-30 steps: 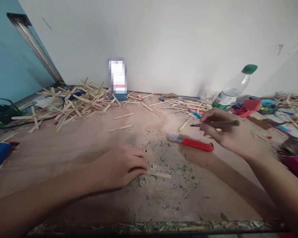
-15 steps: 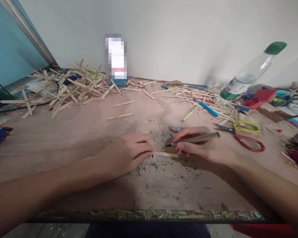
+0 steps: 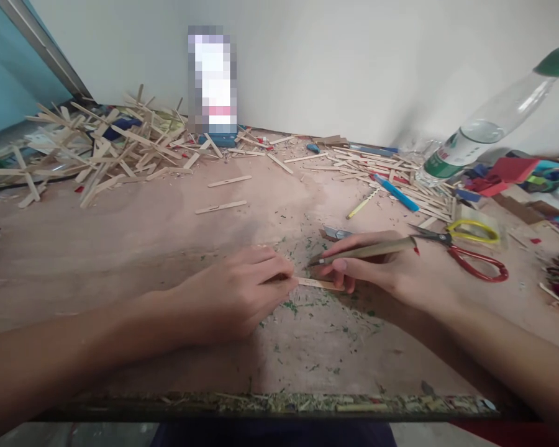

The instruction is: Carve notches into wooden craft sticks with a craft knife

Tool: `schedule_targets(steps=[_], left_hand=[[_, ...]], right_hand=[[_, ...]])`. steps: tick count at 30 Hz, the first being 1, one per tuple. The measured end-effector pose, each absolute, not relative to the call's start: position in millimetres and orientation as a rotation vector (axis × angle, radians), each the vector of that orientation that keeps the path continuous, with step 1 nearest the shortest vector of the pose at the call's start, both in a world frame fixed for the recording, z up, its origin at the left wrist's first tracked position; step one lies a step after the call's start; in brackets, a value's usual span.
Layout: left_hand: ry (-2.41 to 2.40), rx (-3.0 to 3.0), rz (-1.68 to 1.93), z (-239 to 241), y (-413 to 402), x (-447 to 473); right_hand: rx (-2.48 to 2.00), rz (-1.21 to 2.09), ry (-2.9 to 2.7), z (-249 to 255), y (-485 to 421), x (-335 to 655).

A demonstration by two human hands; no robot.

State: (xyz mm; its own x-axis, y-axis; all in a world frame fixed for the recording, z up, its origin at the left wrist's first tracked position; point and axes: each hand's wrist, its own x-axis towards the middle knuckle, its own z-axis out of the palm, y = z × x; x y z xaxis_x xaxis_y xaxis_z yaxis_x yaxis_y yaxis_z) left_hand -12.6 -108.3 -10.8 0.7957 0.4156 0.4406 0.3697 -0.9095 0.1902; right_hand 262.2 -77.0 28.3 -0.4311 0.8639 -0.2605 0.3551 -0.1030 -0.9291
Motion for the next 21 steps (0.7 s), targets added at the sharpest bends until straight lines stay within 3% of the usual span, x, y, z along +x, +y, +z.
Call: schedule_targets(steps=[21], left_hand=[[0.694, 2.929, 0.766, -9.8, -107.7, -11.1]], right_hand=[[-1.267, 1.391, -1.741, 19.9, -85.4, 255.1]])
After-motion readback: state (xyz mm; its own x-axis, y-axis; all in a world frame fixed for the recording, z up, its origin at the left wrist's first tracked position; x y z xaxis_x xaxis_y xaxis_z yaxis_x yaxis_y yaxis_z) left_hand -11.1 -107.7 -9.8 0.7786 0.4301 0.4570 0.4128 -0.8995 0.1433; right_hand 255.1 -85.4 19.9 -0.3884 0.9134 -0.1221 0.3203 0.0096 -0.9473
